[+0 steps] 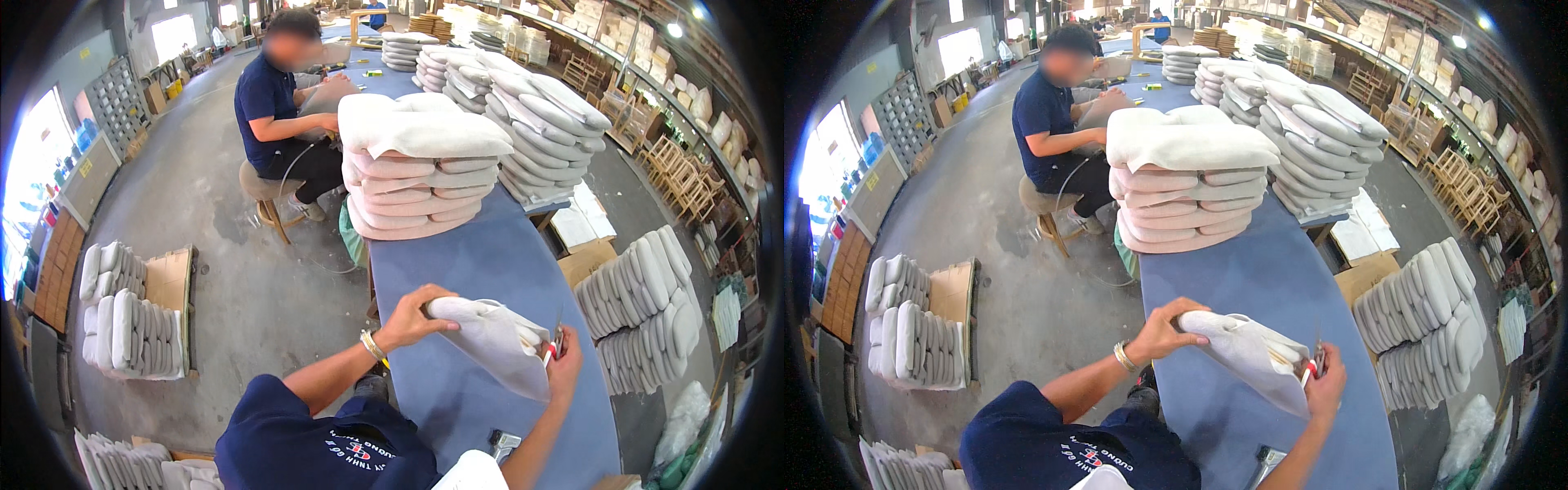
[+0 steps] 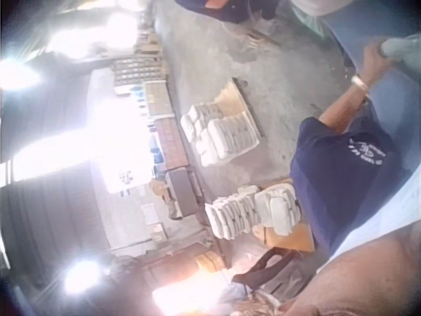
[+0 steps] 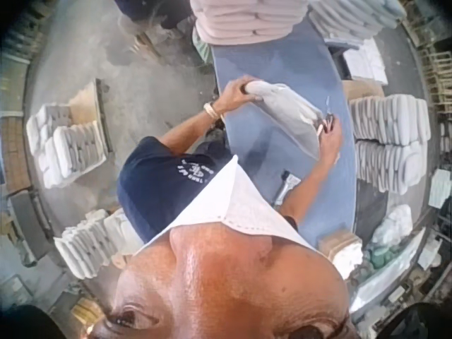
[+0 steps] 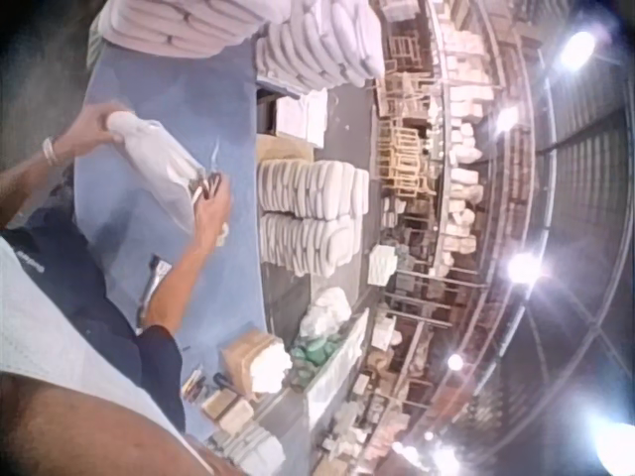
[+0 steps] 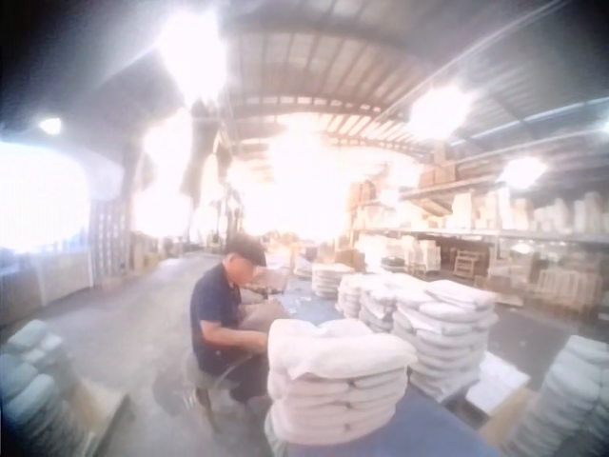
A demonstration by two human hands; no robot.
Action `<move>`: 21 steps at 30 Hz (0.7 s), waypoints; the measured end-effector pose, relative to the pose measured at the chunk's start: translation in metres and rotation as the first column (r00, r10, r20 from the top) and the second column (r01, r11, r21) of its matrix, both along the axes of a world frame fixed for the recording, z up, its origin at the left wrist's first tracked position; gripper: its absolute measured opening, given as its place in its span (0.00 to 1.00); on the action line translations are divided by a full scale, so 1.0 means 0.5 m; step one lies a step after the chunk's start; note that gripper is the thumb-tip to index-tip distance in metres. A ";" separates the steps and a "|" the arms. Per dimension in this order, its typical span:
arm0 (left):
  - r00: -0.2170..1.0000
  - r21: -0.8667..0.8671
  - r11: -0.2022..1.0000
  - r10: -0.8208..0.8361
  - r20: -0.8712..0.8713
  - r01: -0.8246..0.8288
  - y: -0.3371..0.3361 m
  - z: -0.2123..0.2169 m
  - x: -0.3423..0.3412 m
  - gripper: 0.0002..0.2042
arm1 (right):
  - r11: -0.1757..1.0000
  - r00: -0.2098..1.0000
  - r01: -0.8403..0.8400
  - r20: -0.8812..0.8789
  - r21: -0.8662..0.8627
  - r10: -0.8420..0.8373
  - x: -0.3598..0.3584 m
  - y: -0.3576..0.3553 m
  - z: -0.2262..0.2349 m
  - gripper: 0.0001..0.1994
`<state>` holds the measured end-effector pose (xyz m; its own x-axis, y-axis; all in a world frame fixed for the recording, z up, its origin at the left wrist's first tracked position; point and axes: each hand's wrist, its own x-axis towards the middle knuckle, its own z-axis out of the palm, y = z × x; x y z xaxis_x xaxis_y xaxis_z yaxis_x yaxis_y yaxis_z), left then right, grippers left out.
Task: The person assembles a cushion by inserting a foam insert into a fabric cover, folding the edges, and securing them with a staple gun. They then trim excess fabric with scissors and place the finished cushion on a stack.
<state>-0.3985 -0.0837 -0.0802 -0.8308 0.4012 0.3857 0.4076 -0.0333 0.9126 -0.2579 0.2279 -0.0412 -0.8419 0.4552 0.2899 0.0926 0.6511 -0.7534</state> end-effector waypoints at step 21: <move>0.986 -0.570 0.821 -0.106 -0.126 0.015 0.076 -0.092 0.146 0.35 | 0.995 0.994 0.068 0.079 0.067 -0.074 0.004 -0.012 -0.181 0.21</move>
